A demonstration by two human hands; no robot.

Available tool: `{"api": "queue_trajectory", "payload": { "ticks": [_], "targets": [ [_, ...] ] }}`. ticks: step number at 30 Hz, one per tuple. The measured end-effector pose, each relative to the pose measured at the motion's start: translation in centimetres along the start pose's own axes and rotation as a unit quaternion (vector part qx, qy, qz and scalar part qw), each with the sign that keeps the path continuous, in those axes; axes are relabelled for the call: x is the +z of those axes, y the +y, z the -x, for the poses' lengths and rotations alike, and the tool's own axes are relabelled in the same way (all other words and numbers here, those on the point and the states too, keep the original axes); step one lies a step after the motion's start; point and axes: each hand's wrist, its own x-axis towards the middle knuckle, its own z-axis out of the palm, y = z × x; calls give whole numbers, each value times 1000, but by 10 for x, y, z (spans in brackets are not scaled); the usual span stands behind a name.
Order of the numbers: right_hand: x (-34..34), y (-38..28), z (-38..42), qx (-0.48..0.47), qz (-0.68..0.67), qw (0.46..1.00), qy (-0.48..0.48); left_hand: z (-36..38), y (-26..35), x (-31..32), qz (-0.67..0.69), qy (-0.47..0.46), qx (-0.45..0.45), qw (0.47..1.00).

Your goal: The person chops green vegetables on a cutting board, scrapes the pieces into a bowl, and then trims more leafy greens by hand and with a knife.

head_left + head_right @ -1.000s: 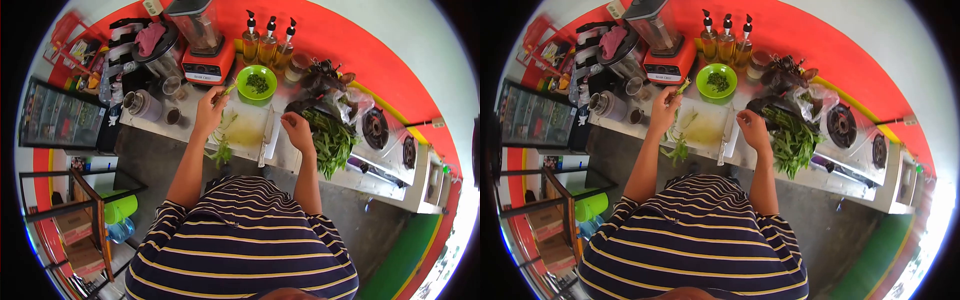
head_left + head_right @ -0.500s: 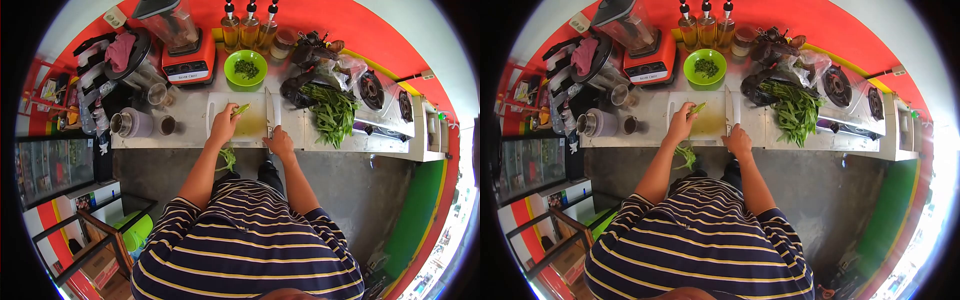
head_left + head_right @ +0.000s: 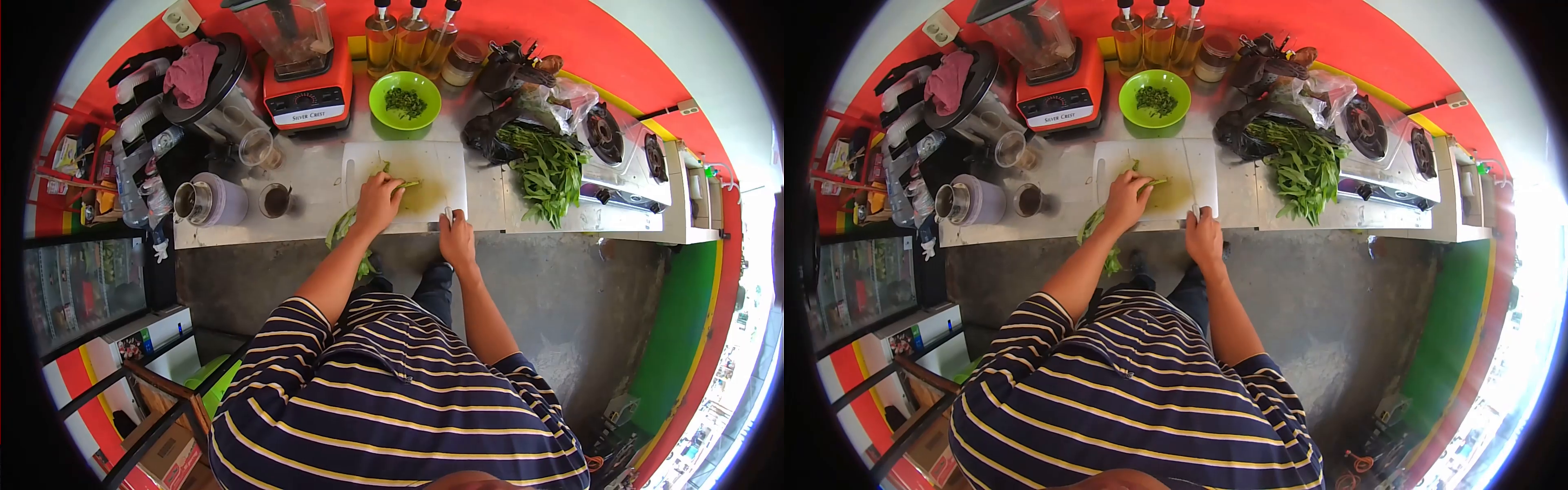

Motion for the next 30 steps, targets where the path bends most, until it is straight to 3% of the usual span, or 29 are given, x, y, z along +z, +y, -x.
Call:
{"api": "queue_trajectory", "payload": {
  "ticks": [4,6,18,30],
  "targets": [
    [0,-11,11,-35,3,999,-10,3,0,3,-6,24,12,1000],
    [1,-15,12,-51,67,995,-49,3,-1,4,0,23,-4,1000],
    [20,-37,26,-31,197,978,-61,2,-1,8,0,57,10,998],
    [56,-38,1,11,158,986,-54,4,-7,14,-16,52,22,998]
  ]
}}
